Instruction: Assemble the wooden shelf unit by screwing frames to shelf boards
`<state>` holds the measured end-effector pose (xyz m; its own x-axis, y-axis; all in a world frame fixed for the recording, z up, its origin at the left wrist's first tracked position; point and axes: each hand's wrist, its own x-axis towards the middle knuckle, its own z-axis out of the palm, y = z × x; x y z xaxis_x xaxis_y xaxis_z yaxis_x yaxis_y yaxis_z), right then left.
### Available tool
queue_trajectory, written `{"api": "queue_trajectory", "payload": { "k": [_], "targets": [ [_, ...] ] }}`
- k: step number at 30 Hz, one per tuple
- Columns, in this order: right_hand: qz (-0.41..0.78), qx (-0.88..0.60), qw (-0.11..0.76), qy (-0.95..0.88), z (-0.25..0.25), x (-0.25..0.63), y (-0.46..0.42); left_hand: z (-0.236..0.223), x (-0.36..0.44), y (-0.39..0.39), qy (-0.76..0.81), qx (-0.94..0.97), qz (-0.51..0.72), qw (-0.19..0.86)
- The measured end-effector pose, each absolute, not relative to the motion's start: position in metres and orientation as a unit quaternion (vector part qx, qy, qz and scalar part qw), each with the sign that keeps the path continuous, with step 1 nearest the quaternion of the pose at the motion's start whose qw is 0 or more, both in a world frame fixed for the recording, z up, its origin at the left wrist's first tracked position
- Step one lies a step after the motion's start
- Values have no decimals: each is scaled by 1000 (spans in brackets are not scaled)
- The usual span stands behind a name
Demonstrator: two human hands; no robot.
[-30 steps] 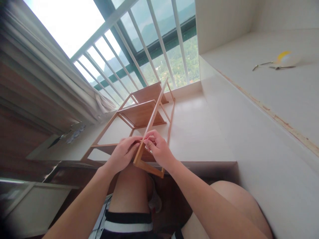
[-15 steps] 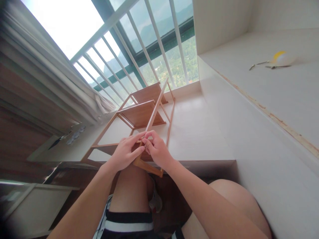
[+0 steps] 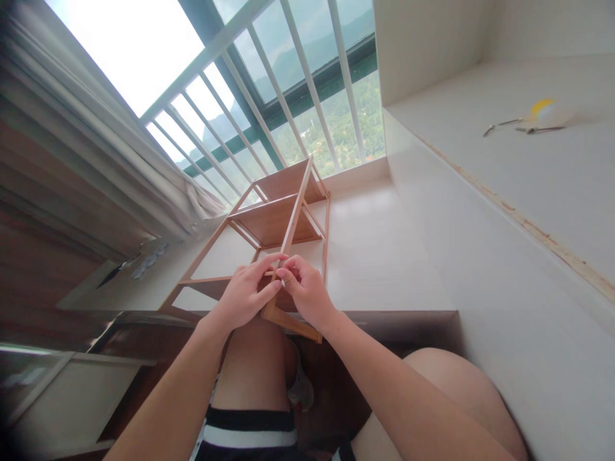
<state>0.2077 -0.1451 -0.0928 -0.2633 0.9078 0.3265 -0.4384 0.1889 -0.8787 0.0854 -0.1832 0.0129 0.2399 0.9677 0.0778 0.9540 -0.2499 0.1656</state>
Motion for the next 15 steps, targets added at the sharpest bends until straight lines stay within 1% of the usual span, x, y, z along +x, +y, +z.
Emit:
{"api": "queue_trajectory", "payload": {
  "k": [7, 10, 15],
  "targets": [
    [572, -219, 559, -559, -88, 219, -148, 13, 85, -183, 611, 785, 87, 44],
    [557, -215, 543, -590, -88, 227, -148, 14, 86, -183, 611, 786, 88, 45],
    [497, -236, 534, -642, -91, 232, -145, 14, 85, -183, 611, 786, 83, 46]
  ]
}}
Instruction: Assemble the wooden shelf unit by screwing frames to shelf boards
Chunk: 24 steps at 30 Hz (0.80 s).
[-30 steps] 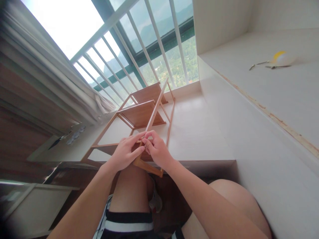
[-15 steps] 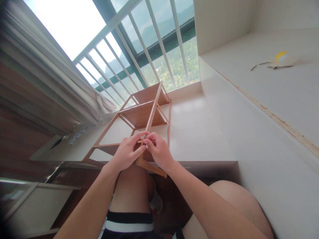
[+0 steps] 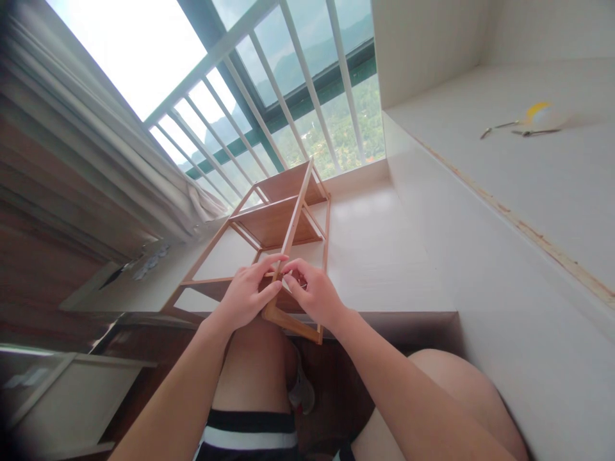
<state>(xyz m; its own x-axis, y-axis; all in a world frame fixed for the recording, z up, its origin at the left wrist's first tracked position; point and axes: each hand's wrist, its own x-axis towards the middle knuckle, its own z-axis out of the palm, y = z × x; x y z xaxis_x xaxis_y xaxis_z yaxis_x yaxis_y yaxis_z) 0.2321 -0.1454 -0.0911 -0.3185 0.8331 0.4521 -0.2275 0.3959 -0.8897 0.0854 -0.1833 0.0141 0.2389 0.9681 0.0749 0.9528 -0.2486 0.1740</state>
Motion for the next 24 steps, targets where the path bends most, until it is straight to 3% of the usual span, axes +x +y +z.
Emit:
{"api": "queue_trajectory", "payload": {
  "k": [8, 24],
  "targets": [
    [394, -248, 533, -706, -88, 230, -142, 12, 85, -184, 611, 786, 85, 41],
    [387, -275, 506, -720, -89, 237, -141, 13, 87, -185, 620, 778, 90, 48]
  ]
}}
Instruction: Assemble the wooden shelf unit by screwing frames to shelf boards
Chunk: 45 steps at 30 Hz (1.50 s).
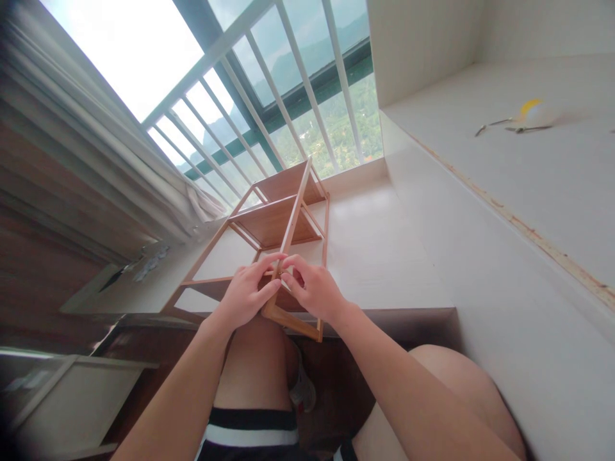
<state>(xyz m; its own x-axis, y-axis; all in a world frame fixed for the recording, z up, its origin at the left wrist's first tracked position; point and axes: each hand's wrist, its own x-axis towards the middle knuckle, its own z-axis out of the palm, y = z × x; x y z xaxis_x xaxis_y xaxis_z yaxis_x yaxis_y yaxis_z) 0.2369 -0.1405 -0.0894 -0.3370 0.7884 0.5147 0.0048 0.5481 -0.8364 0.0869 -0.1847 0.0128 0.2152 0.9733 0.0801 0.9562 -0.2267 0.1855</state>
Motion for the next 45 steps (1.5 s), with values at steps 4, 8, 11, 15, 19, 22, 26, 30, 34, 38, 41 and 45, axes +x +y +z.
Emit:
{"api": "queue_trajectory", "payload": {
  "k": [4, 8, 11, 15, 19, 22, 26, 30, 34, 38, 41, 45],
  "targets": [
    [351, -266, 481, -758, -90, 236, -139, 13, 87, -185, 623, 776, 86, 46],
    [374, -313, 451, -748, -96, 234, -136, 14, 89, -186, 627, 773, 84, 46],
    [391, -392, 419, -719, -99, 238, -130, 14, 89, -186, 627, 773, 88, 46],
    [364, -491, 316, -726, -104, 250, -119, 13, 88, -185, 626, 773, 93, 51],
    [361, -511, 225, -748, -114, 265, -111, 13, 89, -185, 627, 771, 100, 55],
    [359, -472, 181, -785, -121, 275, -109, 13, 90, -185, 630, 768, 101, 57],
    [347, -401, 124, -838, -123, 284, -110, 13, 89, -185, 628, 768, 105, 65],
    [314, -402, 77, -856, -122, 291, -112, 13, 89, -186, 627, 769, 106, 64],
    [352, -410, 96, -836, -115, 294, -114, 14, 90, -186, 629, 769, 100, 56],
    [378, -405, 169, -815, -109, 294, -118, 14, 91, -186, 631, 768, 100, 58],
    [357, -411, 184, -818, -109, 293, -119, 14, 91, -186, 633, 766, 95, 64],
    [311, -438, 160, -828, -111, 291, -119, 13, 90, -186, 633, 765, 97, 66]
  ]
}}
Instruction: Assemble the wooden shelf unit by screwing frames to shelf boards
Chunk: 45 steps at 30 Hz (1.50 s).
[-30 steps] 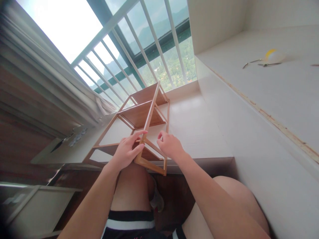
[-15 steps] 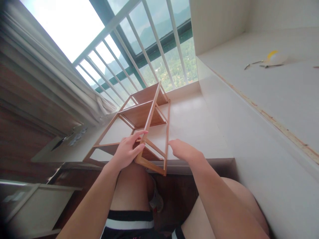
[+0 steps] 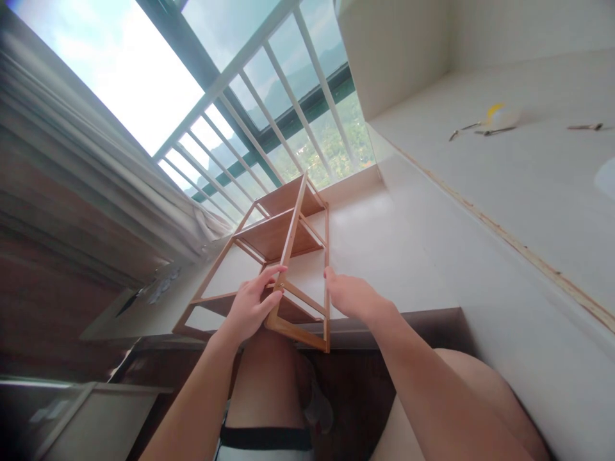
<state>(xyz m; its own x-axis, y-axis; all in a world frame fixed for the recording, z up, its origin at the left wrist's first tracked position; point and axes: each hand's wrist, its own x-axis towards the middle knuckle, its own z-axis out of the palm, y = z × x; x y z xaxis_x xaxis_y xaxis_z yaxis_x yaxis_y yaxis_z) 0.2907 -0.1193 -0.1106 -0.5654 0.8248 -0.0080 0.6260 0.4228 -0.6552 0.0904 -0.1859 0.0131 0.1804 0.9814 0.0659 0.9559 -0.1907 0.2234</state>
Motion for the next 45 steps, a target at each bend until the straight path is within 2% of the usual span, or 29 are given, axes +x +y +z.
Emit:
{"api": "queue_trajectory", "payload": {
  "k": [13, 20, 26, 32, 34, 40, 45],
  "targets": [
    [313, -499, 137, -797, -96, 284, -126, 14, 90, -186, 632, 766, 99, 62],
    [322, -462, 172, -808, -98, 286, -124, 13, 88, -185, 634, 765, 96, 54],
    [351, -385, 279, -807, -92, 287, -128, 14, 90, -185, 629, 768, 101, 63],
    [339, -303, 473, -755, -80, 285, -126, 15, 90, -184, 629, 766, 109, 74],
    [372, -291, 512, -717, -78, 283, -126, 17, 91, -185, 629, 766, 111, 74],
    [573, -232, 561, -551, -83, 272, -134, 16, 91, -187, 630, 766, 114, 61],
    [623, -201, 561, -507, -87, 264, -138, 14, 90, -188, 629, 766, 117, 64]
  ]
}}
